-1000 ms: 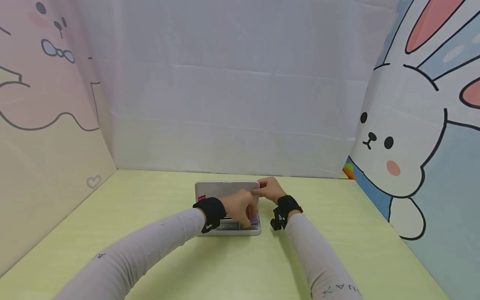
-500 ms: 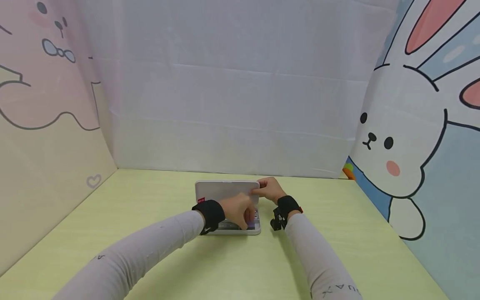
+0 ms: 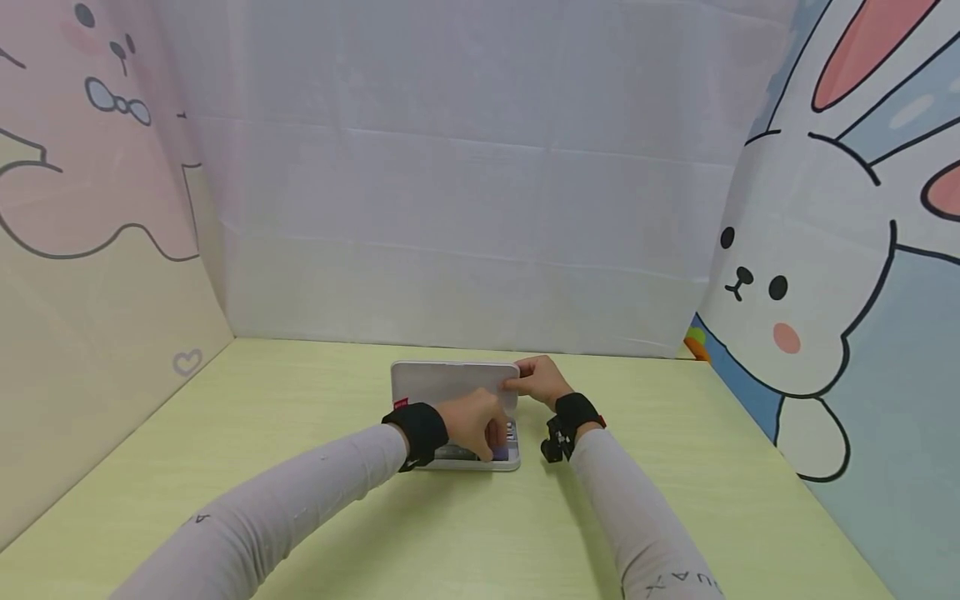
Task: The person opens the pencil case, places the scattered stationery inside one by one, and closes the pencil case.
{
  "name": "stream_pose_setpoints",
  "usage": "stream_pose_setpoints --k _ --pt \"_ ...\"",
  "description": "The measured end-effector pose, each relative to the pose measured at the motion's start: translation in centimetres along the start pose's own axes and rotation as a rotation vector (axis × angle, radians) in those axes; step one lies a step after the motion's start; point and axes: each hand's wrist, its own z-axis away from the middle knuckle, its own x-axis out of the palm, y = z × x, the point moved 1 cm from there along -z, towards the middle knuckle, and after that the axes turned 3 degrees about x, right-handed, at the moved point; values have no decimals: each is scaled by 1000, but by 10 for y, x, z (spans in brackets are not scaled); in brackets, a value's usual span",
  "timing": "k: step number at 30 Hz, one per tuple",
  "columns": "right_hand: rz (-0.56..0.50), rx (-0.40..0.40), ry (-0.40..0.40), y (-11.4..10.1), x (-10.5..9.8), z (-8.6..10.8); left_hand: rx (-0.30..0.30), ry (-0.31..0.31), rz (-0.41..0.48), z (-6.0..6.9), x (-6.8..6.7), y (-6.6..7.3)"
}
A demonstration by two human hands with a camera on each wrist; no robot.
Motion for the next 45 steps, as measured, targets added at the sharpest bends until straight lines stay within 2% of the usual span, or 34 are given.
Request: stream_pose_setpoints --k 11,17,22,25,30,33,36,40,42,45 --pt "-1 -5 -1 3 -2 -1 -22 22 47 1 -3 -2" --pt "35 -2 28 5 -3 -1 -21 92 92 1 -17 -7" --pt "54 9 32 2 -4 0 13 180 133 7 -36 -17" --pt "54 21 36 -1 -6 1 16 247 154 17 -51 -23" --pt "22 37 52 -8 -10 2 -24 434 164 39 -77 -44" --pt "-78 46 47 -12 -14 2 -65 550 199 53 -88 -64" --pt "-217 39 30 -14 -17 3 -166 600 266 67 -93 -87" --pt "-329 13 -20 -15 -22 3 -327 564 482 80 -89 -118" --pt "-344 6 -55 -16 -25 2 -368 530 606 85 -85 -130" --pt "-372 29 -86 -18 -29 1 -380 486 754 88 -81 -140"
